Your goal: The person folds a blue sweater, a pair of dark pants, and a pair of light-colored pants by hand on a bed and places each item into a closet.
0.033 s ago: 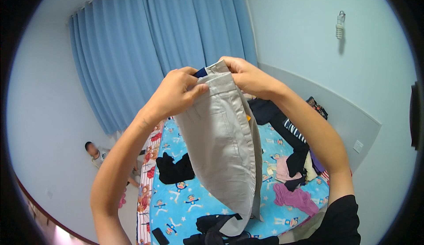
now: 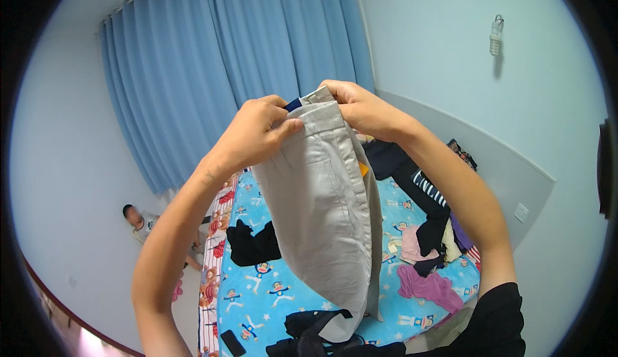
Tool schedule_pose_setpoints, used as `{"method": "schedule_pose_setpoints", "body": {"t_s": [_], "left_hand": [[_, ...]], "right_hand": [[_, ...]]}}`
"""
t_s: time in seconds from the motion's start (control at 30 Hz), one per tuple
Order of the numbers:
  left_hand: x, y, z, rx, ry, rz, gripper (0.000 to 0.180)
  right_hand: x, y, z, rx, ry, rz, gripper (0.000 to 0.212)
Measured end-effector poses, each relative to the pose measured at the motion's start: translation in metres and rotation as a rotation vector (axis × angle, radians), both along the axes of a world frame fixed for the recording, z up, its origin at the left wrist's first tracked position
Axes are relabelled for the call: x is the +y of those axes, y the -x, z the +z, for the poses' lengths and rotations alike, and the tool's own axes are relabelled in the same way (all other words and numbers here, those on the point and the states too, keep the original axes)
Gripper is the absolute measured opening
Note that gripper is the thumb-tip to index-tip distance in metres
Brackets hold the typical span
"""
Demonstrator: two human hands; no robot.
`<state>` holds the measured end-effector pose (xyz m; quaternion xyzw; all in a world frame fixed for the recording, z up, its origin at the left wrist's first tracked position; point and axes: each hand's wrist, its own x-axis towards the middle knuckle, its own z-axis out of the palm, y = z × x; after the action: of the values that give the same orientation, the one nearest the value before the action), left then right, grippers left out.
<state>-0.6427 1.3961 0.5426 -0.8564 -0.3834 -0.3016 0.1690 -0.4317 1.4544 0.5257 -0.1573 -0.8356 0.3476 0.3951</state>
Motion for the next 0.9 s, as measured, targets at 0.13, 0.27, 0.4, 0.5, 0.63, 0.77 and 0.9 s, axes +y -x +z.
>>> {"method": "schedule_pose_setpoints", "body": {"t_s": [0.13, 0.27, 0.4, 0.5, 0.63, 0.77, 0.9], "left_hand": [[0.005, 0.003, -0.004, -0.086, 0.050, 0.031, 0.039], [0.004, -0.010, 0.007, -0.087, 0.125, 0.123, 0.039], [0.007, -0.013, 0.018, -0.053, 0.062, 0.172, 0.044], [0.001, 0.007, 0.040, -0.008, 0.161, 0.190, 0.054], [0.000, 0.056, 0.054, -0.012, 0.348, 0.133, 0.064], [0.007, 0.072, 0.040, -0.106, 0.396, -0.036, 0.054], [0.006, 0.059, 0.037, -0.169, 0.345, 0.195, 0.047]], "right_hand": [[-0.004, -0.004, 0.003, -0.080, 0.000, -0.006, 0.025], [-0.011, -0.010, 0.026, -0.052, 0.308, 0.068, 0.054], [0.005, -0.007, 0.044, -0.441, -0.529, -0.319, 0.052], [0.009, -0.009, 0.063, -0.519, -0.517, -0.262, 0.045], [0.005, -0.030, 0.071, -0.397, -0.509, -0.285, 0.035], [0.015, -0.035, 0.064, -0.333, -0.520, -0.267, 0.030], [0.033, -0.042, 0.067, -0.355, -0.583, -0.318, 0.034]]}}
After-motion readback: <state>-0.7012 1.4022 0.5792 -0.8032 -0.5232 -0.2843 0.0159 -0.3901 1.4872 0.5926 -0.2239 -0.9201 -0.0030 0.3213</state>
